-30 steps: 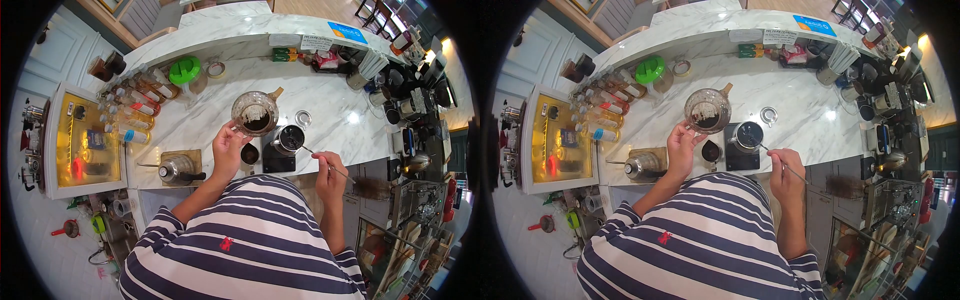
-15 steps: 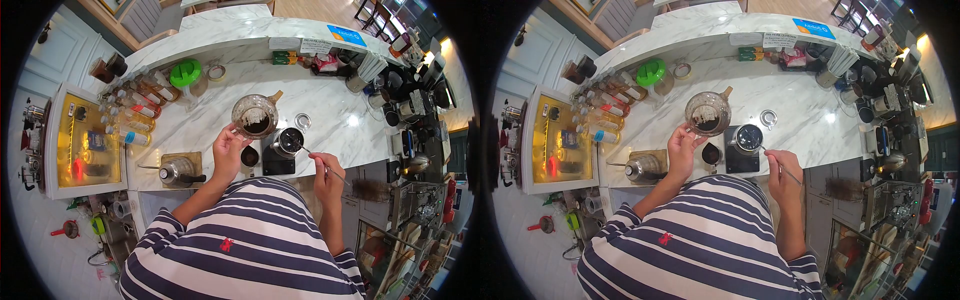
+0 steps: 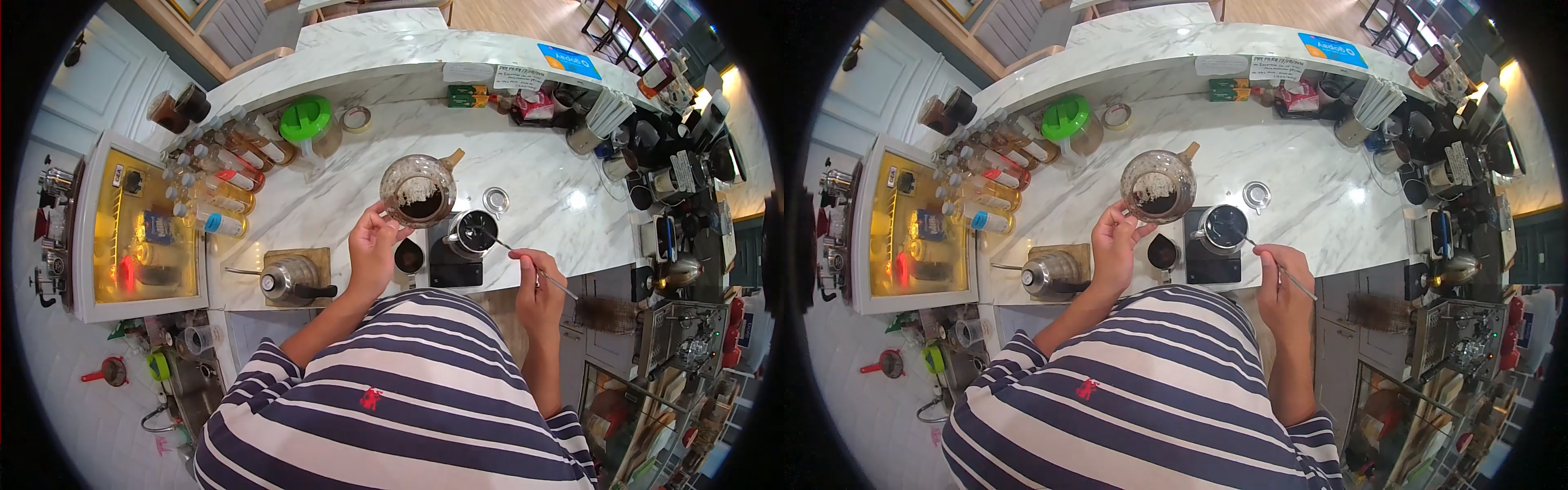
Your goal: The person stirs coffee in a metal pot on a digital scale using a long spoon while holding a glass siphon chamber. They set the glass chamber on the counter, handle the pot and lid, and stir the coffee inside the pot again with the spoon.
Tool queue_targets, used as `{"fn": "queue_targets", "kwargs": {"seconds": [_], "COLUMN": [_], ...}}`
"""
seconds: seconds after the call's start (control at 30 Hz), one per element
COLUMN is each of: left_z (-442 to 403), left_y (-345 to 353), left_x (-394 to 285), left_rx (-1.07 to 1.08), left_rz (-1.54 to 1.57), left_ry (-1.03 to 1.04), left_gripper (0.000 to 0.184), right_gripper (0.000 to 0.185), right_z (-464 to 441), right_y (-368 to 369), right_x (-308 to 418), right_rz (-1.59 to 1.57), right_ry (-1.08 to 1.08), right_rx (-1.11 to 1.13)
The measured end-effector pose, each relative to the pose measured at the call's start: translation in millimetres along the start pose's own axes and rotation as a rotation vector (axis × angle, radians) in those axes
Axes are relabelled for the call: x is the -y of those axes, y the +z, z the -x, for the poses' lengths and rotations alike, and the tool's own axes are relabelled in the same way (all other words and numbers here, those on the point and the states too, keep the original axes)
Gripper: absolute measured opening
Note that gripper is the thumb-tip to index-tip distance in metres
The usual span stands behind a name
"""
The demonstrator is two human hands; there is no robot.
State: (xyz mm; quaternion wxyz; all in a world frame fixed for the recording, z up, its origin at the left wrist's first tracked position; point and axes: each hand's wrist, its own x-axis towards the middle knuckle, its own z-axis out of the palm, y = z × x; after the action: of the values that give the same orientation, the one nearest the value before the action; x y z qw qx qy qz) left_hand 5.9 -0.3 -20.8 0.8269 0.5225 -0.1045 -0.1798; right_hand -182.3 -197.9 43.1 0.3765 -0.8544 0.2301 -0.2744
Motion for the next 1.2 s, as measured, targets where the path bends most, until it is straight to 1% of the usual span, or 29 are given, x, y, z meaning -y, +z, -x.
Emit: {"fn": "queue_targets", "kwargs": {"seconds": [0.2,0.3,0.4,0.5,0.6,0.7,0.8,0.9,1.0,1.2], "left_z": [0,-1,-1,-1,-2,-1,-1,-1,0,4], "left_y": [2,0,1,0,-3,-1,0,-3,-2,0], "left_x": [-3,-1,1,1,3,1,1,1,-1,-1], "left_rx": [0.005,0.014,0.027,0.036,0.028,0.025,0.030,0.041,0.049,0.048], "left_rz": [0.002,-0.007,-0.004,0.002,-0.006,-0.015,-0.008,-0.009,-0.010,-0.027], "left_ry": [0.004,0.001,-0.003,-0.004,-0.004,-0.001,-0.005,-0.012,-0.011,0.000], "left_gripper": [0.020,0.021,0.021,0.021,0.021,0.021,0.021,0.021,0.021,0.019], "right_gripper": [0.013,0.013,0.013,0.013,0.013,0.013,0.014,0.015,0.017,0.018], "right_z": [0,-1,-4,-2,1,0,1,3,2,8], "right_y": [1,-4,2,4,1,3,5,3,3,2], "right_x": [0,3,0,4,4,2,4,1,5,7], "right_rz": [0.002,-0.012,-0.026,-0.027,-0.008,-0.014,-0.020,-0.066,-0.049,-0.054], "right_ry": [-0.032,0.052,-0.017,-0.018,0.050,0.020,0.038,0.010,0.010,0.071], "right_rx": [0.019,-0.015,-0.037,0.001,-0.038,-0.060,-0.022,-0.057,-0.075,-0.052]}}
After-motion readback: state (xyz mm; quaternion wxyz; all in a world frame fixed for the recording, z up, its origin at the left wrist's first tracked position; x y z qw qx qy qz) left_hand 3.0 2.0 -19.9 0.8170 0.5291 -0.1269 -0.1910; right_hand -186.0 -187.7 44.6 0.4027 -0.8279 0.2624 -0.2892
